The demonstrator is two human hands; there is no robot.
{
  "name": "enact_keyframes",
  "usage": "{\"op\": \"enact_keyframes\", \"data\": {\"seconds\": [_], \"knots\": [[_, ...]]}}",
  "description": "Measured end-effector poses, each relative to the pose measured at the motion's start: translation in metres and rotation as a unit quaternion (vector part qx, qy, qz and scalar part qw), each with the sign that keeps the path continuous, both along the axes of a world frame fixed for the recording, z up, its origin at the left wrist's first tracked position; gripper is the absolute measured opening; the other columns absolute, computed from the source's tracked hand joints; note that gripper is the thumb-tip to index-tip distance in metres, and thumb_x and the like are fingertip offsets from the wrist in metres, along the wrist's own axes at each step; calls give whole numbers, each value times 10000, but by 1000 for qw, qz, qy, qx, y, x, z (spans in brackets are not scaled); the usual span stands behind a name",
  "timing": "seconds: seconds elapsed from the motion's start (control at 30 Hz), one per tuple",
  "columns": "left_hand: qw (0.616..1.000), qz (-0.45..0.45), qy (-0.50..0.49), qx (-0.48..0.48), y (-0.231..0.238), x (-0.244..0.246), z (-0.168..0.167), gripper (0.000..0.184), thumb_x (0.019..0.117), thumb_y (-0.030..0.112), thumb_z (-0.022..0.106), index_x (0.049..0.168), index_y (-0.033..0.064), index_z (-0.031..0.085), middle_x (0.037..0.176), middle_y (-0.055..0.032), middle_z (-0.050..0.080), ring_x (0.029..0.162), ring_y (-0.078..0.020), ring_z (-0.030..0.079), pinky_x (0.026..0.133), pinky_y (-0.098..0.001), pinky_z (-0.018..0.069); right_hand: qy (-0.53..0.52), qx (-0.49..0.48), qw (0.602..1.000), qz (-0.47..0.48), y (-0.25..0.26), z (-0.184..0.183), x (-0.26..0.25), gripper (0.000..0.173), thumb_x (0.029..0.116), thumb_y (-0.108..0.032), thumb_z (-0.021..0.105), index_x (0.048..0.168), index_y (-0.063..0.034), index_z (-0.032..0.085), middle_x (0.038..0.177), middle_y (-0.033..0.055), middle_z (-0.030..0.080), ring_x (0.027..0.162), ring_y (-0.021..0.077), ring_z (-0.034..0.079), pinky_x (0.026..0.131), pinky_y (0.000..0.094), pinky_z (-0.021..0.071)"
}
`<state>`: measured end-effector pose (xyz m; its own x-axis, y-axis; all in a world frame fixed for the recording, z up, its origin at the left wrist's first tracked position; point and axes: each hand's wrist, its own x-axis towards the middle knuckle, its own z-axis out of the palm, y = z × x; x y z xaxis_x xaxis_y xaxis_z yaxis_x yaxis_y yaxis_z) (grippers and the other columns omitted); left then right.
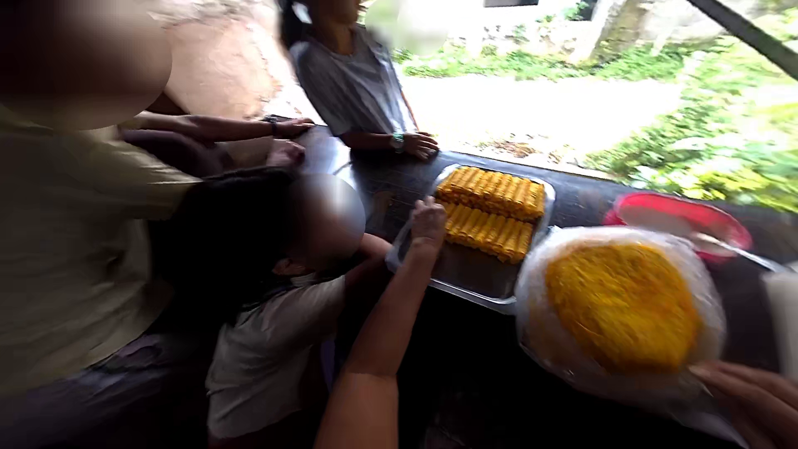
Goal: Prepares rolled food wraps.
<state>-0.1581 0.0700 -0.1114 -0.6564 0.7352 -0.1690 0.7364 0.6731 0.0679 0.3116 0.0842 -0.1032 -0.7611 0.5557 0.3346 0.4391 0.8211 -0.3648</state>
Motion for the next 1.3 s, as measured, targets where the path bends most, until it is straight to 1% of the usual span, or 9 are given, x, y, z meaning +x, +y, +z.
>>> {"op": "enact_keyframes", "data": {"seconds": [0.07, 0.13, 0.3, 0.4, 0.5, 0.77, 0.97, 1.13, 1.3], "knots": [[1000, -16, 15, 19, -1, 0, 3, 356, 1019, -27, 467, 1352, -97, 571, 1438, -350, 498, 1337, -567, 458, 1036, -677, 409, 52, 54, 997, -36, -6, -16, 7, 233, 1023, -125, 561, 1088, -51, 772, 1071, 145, 749, 1035, 295, 691, 960, 396, 528], [979, -67, 51, 187, -8, -7, -18, 315, 974, -40, 525, 1257, -77, 657, 1266, -368, 590, 1218, -588, 524, 953, -706, 438, 92, 106, 987, -77, -13, -22, 0, 242, 1024, -162, 544, 1045, -91, 775, 1029, 92, 755, 1033, 228, 686, 978, 332, 514], [844, -312, -31, 435, -41, 64, -7, 211, 975, 100, 653, 1138, -10, 729, 1132, -198, 709, 1115, -350, 664, 992, -495, 519, 158, 115, 976, -95, -21, -32, -19, 200, 1027, -173, 581, 1054, -86, 760, 1057, 84, 746, 1090, 188, 673, 1017, 295, 503], [751, -472, -101, 450, -56, 115, -15, 175, 1007, 219, 639, 1019, 116, 780, 1032, -49, 725, 1070, -170, 659, 977, -323, 517, 163, 112, 978, -67, -19, -41, -33, 211, 1034, -256, 609, 1073, -104, 750, 1106, 77, 734, 1143, 194, 658, 1043, 304, 501], [715, -554, -108, 414, -56, 145, -20, 220, 1040, 287, 597, 1110, 154, 758, 1087, -41, 719, 1148, -183, 639, 1038, -316, 486, 137, 124, 982, -47, -18, -52, -42, 250, 1036, -334, 602, 1101, -126, 726, 1168, 81, 715, 1192, 219, 634, 1058, 332, 492], [704, -596, -150, 356, -39, 151, -19, 178, 1029, 252, 610, 989, 157, 756, 1052, -25, 718, 1127, -179, 638, 993, -342, 484, 149, 130, 980, -31, -15, -58, -44, 204, 1039, -225, 596, 1073, -113, 763, 1145, 74, 743, 1176, 211, 663, 1050, 316, 513], [727, -584, -216, 288, -31, 150, -1, 173, 995, 272, 644, 956, 143, 753, 1012, -10, 729, 1060, -150, 649, 951, -324, 482, 141, 106, 984, -21, -13, -50, -44, 390, 1057, -440, 527, 1054, -131, 765, 1133, 56, 743, 1169, 206, 661, 1031, 332, 520], [751, -554, -219, 287, -16, 161, 28, 184, 1027, 186, 567, 1005, 54, 693, 898, -34, 694, 856, -109, 661, 818, -286, 530, 137, 72, 986, -59, -8, -31, -50, 533, 1006, -589, 517, 1102, -116, 743, 1055, 57, 755, 1059, 217, 698, 927, 396, 559], [757, -504, -249, 331, 14, 168, 63, 126, 1046, 102, 543, 1085, 4, 612, 927, -73, 657, 802, -101, 646, 758, -272, 558, 158, 34, 976, -147, 20, -7, -56, 254, 905, -120, 675, 1147, -56, 715, 1022, 88, 741, 967, 272, 706, 869, 494, 555]]}}
